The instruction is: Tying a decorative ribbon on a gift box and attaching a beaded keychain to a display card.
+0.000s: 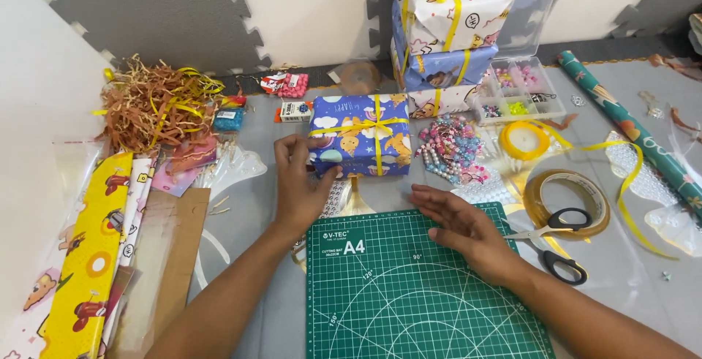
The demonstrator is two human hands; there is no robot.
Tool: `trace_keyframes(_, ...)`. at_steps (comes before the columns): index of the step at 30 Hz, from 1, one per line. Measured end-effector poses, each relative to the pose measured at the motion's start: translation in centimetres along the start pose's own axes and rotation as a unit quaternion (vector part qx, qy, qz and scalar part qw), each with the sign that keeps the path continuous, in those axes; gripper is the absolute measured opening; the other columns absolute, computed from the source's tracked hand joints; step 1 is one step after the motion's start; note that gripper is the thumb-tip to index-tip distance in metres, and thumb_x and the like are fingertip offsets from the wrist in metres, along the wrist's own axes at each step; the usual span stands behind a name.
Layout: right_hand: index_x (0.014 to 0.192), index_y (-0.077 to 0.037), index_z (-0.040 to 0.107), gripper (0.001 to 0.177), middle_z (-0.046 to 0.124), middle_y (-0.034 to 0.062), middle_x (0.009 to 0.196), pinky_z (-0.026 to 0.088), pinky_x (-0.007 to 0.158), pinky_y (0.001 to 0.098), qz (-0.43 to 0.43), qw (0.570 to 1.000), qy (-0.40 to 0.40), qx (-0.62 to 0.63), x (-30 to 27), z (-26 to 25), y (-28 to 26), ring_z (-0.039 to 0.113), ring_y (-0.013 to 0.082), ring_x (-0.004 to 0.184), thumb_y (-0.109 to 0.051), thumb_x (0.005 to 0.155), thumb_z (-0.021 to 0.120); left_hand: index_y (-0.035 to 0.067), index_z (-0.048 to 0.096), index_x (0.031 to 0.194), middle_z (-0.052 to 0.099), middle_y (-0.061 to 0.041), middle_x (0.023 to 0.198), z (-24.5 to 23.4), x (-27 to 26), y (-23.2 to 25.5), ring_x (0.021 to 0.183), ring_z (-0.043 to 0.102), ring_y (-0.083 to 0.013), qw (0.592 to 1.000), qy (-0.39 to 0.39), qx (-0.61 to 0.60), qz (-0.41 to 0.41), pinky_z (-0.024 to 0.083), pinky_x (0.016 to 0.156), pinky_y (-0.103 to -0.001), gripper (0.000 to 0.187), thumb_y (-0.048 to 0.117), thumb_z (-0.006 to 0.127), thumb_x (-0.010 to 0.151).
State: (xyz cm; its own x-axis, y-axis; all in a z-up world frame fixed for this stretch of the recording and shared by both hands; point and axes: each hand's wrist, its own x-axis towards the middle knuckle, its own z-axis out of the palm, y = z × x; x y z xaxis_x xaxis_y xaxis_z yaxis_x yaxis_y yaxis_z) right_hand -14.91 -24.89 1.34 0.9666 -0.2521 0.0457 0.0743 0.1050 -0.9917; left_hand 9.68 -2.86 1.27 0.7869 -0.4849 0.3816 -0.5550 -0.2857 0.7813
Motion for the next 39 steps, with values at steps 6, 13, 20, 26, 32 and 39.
trace_keyframes(6,0.156,-0.002,0.063,0.055,0.055,0.0223,0.18,0.039,0.142,0.0504,-0.024,0.997,-0.077,-0.016,-0.1,-0.9,0.0,0.054,0.0369,0.169,0.002,0.102,0.071,0.022,0.065,0.151,0.04,-0.012,0.158,0.0,-1.0,-1.7,0.162,0.045,-0.027,1.0,0.004,-0.02,-0.005,0.077,0.102,-0.044,0.054,0.023,0.089,0.103)
trace_keyframes(13,0.155,-0.003,0.065,0.055,0.058,0.0218,0.177,0.04,0.142,0.049,-0.034,0.996,-0.077,-0.028,-0.4,-0.9,0.5,0.052,0.0357,0.17,0.006,0.101,0.072,0.019,0.065,0.146,0.04,-0.012,0.151,1.1,0.0,-2.0,0.157,0.049,-0.0275,0.999,0.034,-0.039,0.017,0.077,0.102,-0.043,0.048,0.02,0.088,0.104)
trace_keyframes(20,0.152,-0.008,0.069,0.052,0.061,0.0174,0.174,0.042,0.141,0.0513,-0.047,0.989,-0.078,-0.118,-0.4,-0.4,0.3,0.053,0.0343,0.17,0.001,0.101,0.074,0.021,0.057,0.154,0.037,-0.015,0.156,1.9,0.2,-3.3,0.16,0.045,-0.0283,0.999,0.023,-0.003,0.047,0.076,0.102,-0.041,0.055,0.024,0.085,0.107)
trace_keyframes(26,0.143,-0.016,0.079,0.041,0.065,0.011,0.172,0.047,0.133,0.0557,-0.078,0.95,-0.085,-0.289,-0.6,-0.2,0.6,0.06,0.0333,0.164,-0.016,0.103,0.076,0.021,0.05,0.152,0.037,-0.016,0.158,2.8,0.5,-3.6,0.157,0.048,-0.0296,0.996,0.027,0.066,0.053,0.074,0.099,-0.041,0.061,0.028,0.087,0.104)
trace_keyframes(32,0.137,-0.016,0.084,0.037,0.067,0.0094,0.171,0.051,0.131,0.057,-0.069,0.948,-0.088,-0.299,-0.4,-0.4,0.8,0.061,0.0324,0.163,-0.013,0.101,0.077,0.021,0.051,0.152,0.039,-0.018,0.155,3.0,0.7,-3.6,0.149,0.053,-0.0313,0.994,0.037,0.069,0.072,0.071,0.099,-0.043,0.062,0.03,0.087,0.102)
trace_keyframes(39,0.13,-0.017,0.089,0.031,0.066,0.0054,0.173,0.055,0.124,0.0512,-0.053,0.937,-0.077,-0.336,-0.4,-0.9,1.7,0.062,0.0281,0.164,-0.017,0.101,0.078,0.02,0.052,0.153,0.041,-0.018,0.16,2.9,0.8,-3.2,0.156,0.051,-0.034,0.994,0.028,0.075,0.071,0.072,0.099,-0.043,0.066,0.033,0.09,0.101)
